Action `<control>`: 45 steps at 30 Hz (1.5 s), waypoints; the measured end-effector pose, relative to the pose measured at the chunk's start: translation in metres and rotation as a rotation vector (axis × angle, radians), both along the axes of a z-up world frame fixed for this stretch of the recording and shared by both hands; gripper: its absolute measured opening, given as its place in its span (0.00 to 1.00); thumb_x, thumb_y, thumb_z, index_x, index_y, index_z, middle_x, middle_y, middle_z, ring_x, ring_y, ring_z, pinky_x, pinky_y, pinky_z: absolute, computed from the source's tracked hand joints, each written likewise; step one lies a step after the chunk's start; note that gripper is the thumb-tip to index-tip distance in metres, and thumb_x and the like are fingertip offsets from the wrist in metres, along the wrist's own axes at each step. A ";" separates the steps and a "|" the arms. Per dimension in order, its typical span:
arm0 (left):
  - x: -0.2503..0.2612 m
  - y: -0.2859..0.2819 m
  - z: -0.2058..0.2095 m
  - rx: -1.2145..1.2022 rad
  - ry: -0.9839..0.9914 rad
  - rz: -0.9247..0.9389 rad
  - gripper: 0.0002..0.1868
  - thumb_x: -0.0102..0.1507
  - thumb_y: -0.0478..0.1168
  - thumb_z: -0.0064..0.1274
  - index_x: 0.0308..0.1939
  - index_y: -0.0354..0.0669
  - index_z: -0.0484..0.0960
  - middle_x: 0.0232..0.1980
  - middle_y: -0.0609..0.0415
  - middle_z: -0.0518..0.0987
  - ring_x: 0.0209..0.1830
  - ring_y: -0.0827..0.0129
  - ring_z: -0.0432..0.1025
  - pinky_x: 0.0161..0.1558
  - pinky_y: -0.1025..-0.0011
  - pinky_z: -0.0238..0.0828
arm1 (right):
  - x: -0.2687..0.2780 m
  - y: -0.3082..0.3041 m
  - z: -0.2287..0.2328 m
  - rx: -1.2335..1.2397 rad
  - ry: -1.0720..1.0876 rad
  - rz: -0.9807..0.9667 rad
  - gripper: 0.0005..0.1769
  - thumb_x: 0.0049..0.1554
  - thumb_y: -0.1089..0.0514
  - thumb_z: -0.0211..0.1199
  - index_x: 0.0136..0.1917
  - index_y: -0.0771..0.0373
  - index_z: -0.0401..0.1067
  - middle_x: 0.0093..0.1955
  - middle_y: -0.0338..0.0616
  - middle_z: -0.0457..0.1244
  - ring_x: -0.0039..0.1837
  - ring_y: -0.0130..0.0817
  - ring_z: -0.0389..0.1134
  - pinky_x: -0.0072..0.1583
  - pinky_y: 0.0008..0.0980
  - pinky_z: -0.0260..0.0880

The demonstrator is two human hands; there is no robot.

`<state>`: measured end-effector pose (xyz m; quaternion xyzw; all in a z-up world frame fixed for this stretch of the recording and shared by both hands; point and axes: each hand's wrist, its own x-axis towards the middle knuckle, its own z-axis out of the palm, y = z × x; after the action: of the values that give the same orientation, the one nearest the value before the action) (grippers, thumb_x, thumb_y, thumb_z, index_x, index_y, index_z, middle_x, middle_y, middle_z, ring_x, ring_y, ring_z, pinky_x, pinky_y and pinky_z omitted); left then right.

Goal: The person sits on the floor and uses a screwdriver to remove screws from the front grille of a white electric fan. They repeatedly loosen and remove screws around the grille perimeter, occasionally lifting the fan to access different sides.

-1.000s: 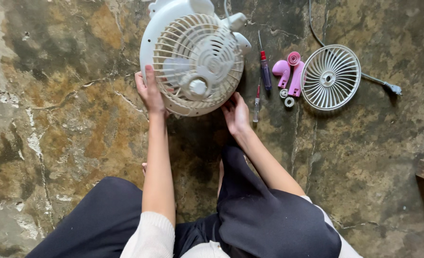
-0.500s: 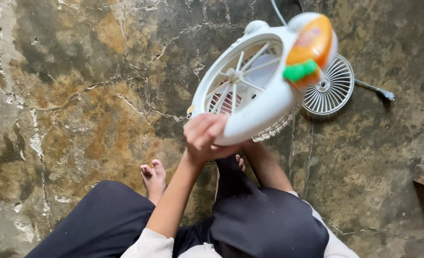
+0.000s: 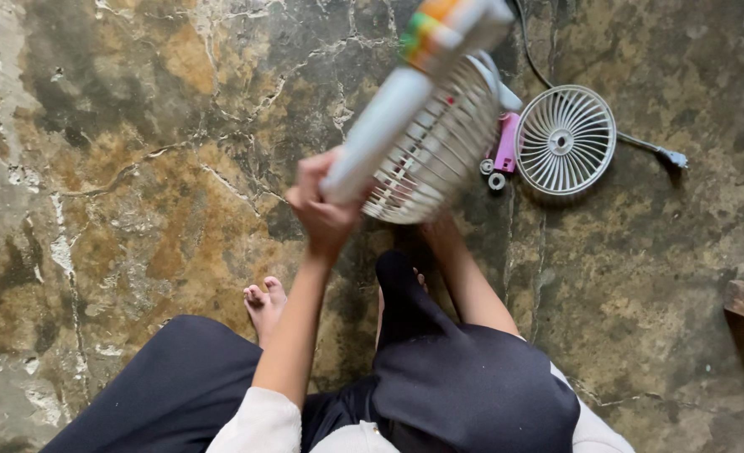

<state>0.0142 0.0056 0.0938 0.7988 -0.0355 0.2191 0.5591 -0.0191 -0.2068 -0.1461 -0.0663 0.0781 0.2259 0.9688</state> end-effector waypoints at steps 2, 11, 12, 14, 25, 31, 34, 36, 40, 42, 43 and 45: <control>0.007 0.022 -0.021 -0.208 0.240 0.096 0.33 0.62 0.66 0.60 0.44 0.39 0.74 0.40 0.48 0.83 0.33 0.70 0.81 0.26 0.77 0.81 | 0.005 -0.006 -0.006 -0.018 -0.004 -0.003 0.19 0.78 0.53 0.39 0.67 0.68 0.65 0.66 0.53 0.64 0.68 0.45 0.65 0.77 0.47 0.59; 0.033 0.089 -0.103 -0.716 0.358 0.233 0.38 0.58 0.71 0.61 0.45 0.38 0.73 0.35 0.49 0.76 0.29 0.66 0.73 0.31 0.73 0.77 | 0.004 -0.027 0.067 -0.301 0.379 -0.052 0.21 0.62 0.64 0.47 0.65 0.75 0.67 0.66 0.58 0.64 0.68 0.46 0.68 0.70 0.38 0.67; 0.030 0.092 -0.108 -0.760 0.387 0.257 0.39 0.58 0.71 0.60 0.47 0.37 0.72 0.37 0.49 0.76 0.30 0.65 0.74 0.30 0.71 0.78 | 0.005 -0.031 0.079 -0.364 0.385 -0.053 0.20 0.60 0.68 0.46 0.64 0.75 0.68 0.66 0.58 0.64 0.68 0.44 0.68 0.70 0.37 0.68; 0.029 0.098 -0.117 -0.794 0.452 0.302 0.43 0.57 0.73 0.56 0.55 0.37 0.70 0.43 0.48 0.76 0.36 0.64 0.76 0.31 0.68 0.80 | 0.010 -0.037 0.096 -0.528 0.344 -0.035 0.18 0.61 0.71 0.45 0.61 0.75 0.68 0.66 0.59 0.65 0.67 0.41 0.69 0.69 0.33 0.69; 0.004 0.094 -0.158 -0.812 0.724 0.461 0.54 0.61 0.77 0.36 0.81 0.49 0.45 0.81 0.48 0.53 0.81 0.53 0.48 0.68 0.44 0.57 | 0.087 -0.135 0.071 -1.256 -0.015 -0.121 0.14 0.64 0.71 0.45 0.60 0.72 0.67 0.56 0.51 0.68 0.55 0.36 0.74 0.59 0.31 0.77; 0.003 0.096 -0.161 -0.795 0.692 0.453 0.52 0.66 0.74 0.36 0.82 0.45 0.46 0.84 0.43 0.50 0.85 0.53 0.44 0.76 0.46 0.47 | 0.157 -0.133 0.059 -1.910 -0.402 -0.305 0.10 0.58 0.73 0.57 0.51 0.68 0.75 0.54 0.50 0.67 0.52 0.35 0.74 0.55 0.29 0.78; 0.007 0.094 -0.161 -0.901 0.682 0.413 0.53 0.62 0.74 0.37 0.80 0.46 0.46 0.82 0.44 0.51 0.82 0.52 0.48 0.74 0.45 0.54 | 0.162 -0.119 0.061 -2.168 -0.544 -0.376 0.08 0.56 0.73 0.60 0.48 0.67 0.75 0.50 0.50 0.66 0.50 0.37 0.72 0.53 0.32 0.75; 0.005 0.094 -0.162 -0.876 0.656 0.430 0.54 0.63 0.75 0.38 0.80 0.43 0.48 0.82 0.43 0.52 0.83 0.52 0.48 0.76 0.46 0.50 | 0.159 -0.112 0.062 -2.238 -0.599 -0.394 0.08 0.55 0.72 0.62 0.48 0.66 0.75 0.47 0.49 0.67 0.50 0.39 0.71 0.52 0.34 0.73; 0.003 0.093 -0.168 -0.799 0.687 0.489 0.55 0.62 0.76 0.38 0.81 0.41 0.47 0.83 0.43 0.50 0.84 0.54 0.45 0.77 0.48 0.43 | 0.151 -0.105 0.061 -2.260 -0.623 -0.368 0.06 0.53 0.70 0.66 0.45 0.65 0.76 0.45 0.46 0.69 0.48 0.39 0.70 0.51 0.37 0.72; 0.004 0.091 -0.173 -0.791 0.692 0.522 0.54 0.62 0.75 0.38 0.80 0.41 0.49 0.82 0.43 0.52 0.83 0.55 0.47 0.77 0.49 0.44 | 0.151 -0.107 0.061 -2.239 -0.567 -0.317 0.07 0.53 0.70 0.65 0.46 0.64 0.76 0.45 0.46 0.69 0.46 0.38 0.71 0.51 0.36 0.72; 0.005 0.091 -0.176 -0.787 0.694 0.538 0.54 0.62 0.75 0.38 0.79 0.41 0.50 0.82 0.43 0.53 0.83 0.56 0.48 0.76 0.50 0.45 | 0.151 -0.107 0.062 -2.228 -0.532 -0.305 0.07 0.54 0.70 0.65 0.47 0.64 0.77 0.45 0.47 0.69 0.46 0.37 0.71 0.51 0.35 0.72; 0.004 0.090 -0.184 -0.754 0.663 0.564 0.51 0.63 0.75 0.38 0.77 0.40 0.56 0.78 0.41 0.60 0.80 0.55 0.53 0.76 0.52 0.50 | 0.151 -0.109 0.066 -2.176 -0.466 -0.282 0.08 0.55 0.69 0.63 0.48 0.64 0.77 0.46 0.46 0.70 0.45 0.36 0.72 0.51 0.34 0.72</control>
<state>0.0185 0.0960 -0.0905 0.5487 0.4366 0.0952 0.7065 0.1315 -0.3157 -0.0798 -0.9087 0.0576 -0.0924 0.4029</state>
